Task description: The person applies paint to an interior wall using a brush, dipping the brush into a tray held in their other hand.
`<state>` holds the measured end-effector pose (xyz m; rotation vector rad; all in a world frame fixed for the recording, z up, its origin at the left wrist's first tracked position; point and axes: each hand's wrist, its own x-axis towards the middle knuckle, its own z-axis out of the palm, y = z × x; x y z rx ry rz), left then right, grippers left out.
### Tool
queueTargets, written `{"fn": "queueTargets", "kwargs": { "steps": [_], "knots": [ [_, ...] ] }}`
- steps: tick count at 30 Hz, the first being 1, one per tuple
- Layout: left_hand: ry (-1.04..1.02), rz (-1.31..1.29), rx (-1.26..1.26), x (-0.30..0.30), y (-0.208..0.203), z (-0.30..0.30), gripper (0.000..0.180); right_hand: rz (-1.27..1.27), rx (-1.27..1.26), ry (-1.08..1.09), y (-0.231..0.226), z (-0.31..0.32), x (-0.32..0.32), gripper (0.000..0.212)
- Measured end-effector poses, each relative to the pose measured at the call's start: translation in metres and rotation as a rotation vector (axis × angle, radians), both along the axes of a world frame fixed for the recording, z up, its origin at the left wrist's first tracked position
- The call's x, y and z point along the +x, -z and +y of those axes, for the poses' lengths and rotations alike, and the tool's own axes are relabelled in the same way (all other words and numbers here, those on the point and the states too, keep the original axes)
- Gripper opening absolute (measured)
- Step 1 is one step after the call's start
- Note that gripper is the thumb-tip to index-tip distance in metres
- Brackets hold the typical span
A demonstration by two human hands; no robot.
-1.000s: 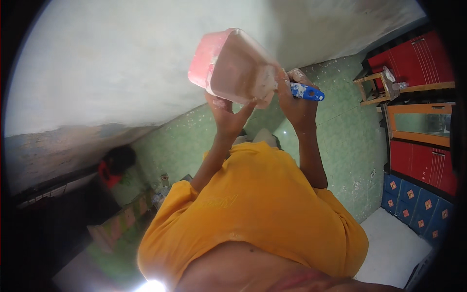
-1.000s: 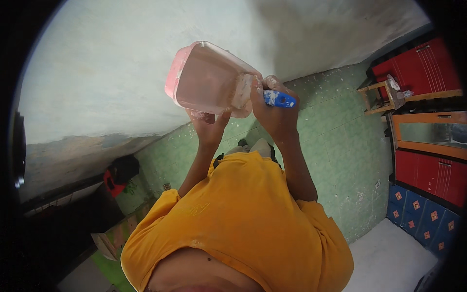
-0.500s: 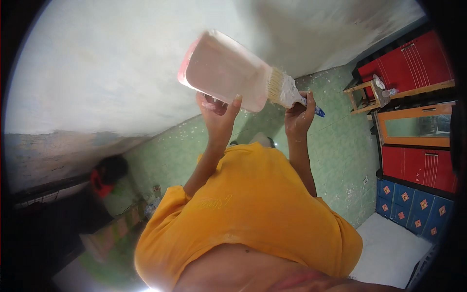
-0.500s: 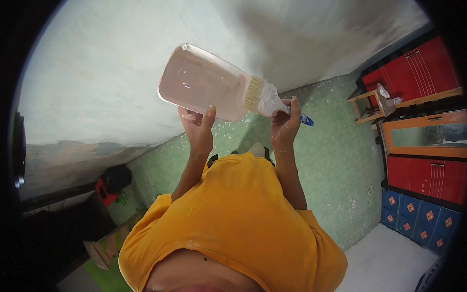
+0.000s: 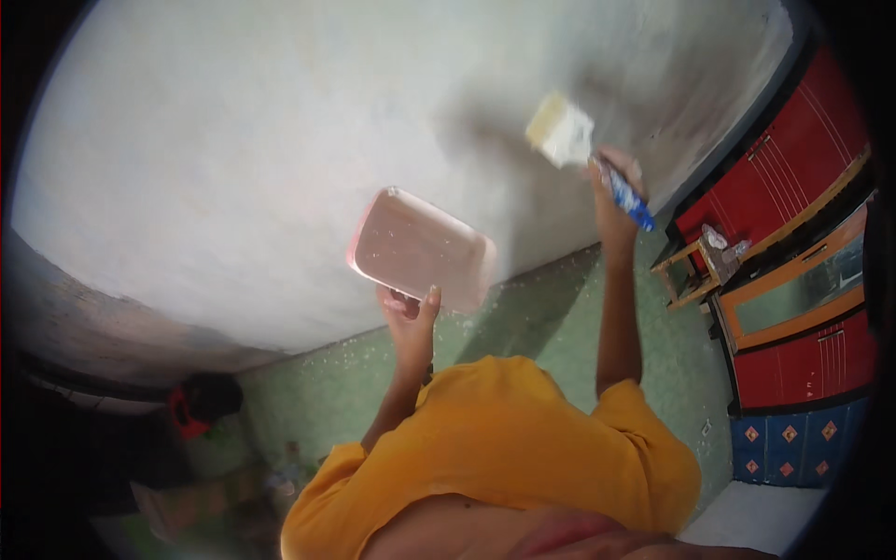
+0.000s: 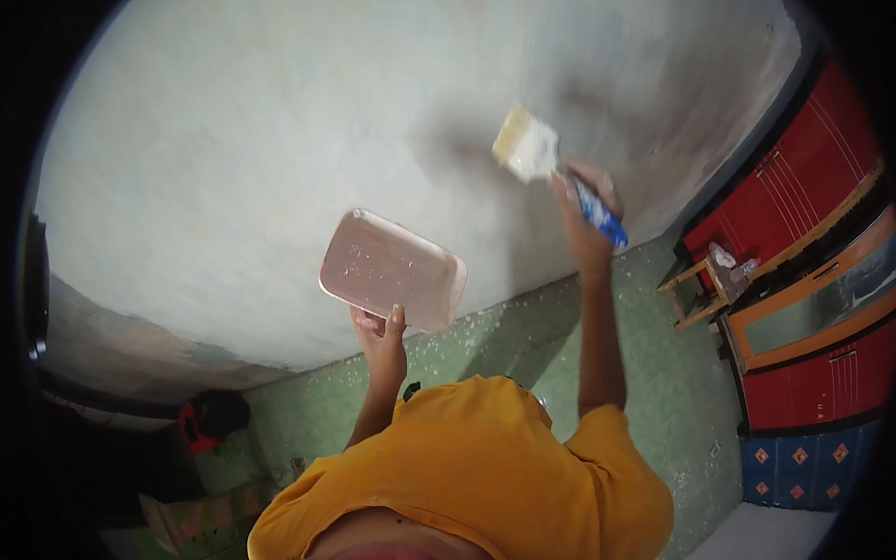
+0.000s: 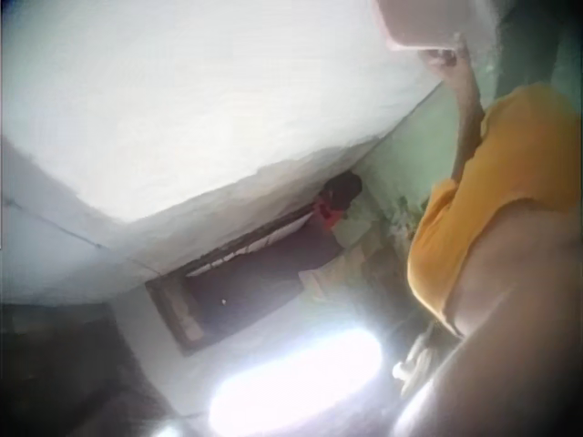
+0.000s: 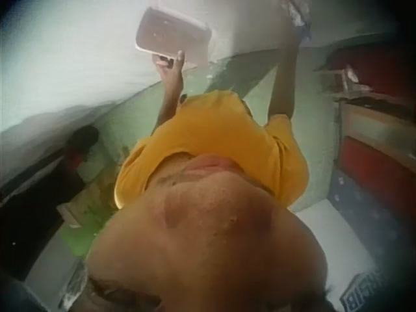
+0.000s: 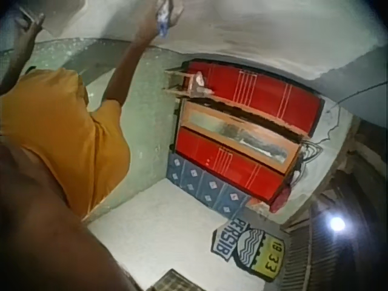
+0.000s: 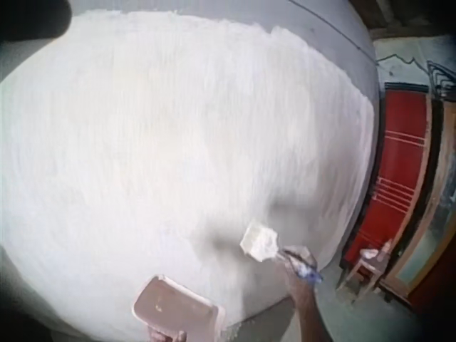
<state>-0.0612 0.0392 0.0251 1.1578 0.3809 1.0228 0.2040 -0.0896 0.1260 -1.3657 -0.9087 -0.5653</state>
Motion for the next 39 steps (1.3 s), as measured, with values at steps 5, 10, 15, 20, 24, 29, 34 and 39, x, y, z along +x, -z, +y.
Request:
{"fn": "queueTargets", "kwargs": {
  "steps": [5,10,15,20,24,29,34,39],
  "knots": [
    [-0.052,-0.029,-0.042,0.017,-0.001,-0.015,0.074,-0.525,-0.026,0.072,-0.146,0.028,0.039,0.020],
    [-0.146,-0.091,-0.030,0.068,-0.001,-0.045,0.070,-1.091,-0.239,0.323,-0.166,0.045,0.123,0.035],
    [-0.189,-0.083,-0.175,0.086,-0.001,-0.063,0.067,-0.904,-0.597,-0.065,-0.028,0.054,0.146,0.046],
    [-0.212,-0.098,-0.220,0.099,0.003,-0.083,0.069,-0.799,-0.731,-0.393,-0.045,0.042,0.158,0.044],
    [-0.243,-0.093,-0.207,0.106,0.004,-0.094,0.067,-0.917,-0.579,-0.149,-0.179,0.044,0.180,0.026],
    [-0.214,-0.105,-0.220,0.114,0.004,-0.101,0.065,-1.135,-0.241,0.206,-0.294,0.013,0.172,0.025],
    [-0.268,-0.122,-0.232,0.107,0.009,-0.109,0.065,-1.205,-0.542,0.352,-0.207,0.042,0.190,0.034],
    [-0.232,-0.079,-0.251,0.100,0.013,-0.110,0.066,-1.008,-0.683,0.003,-0.028,0.044,0.172,0.038]
  ]
}}
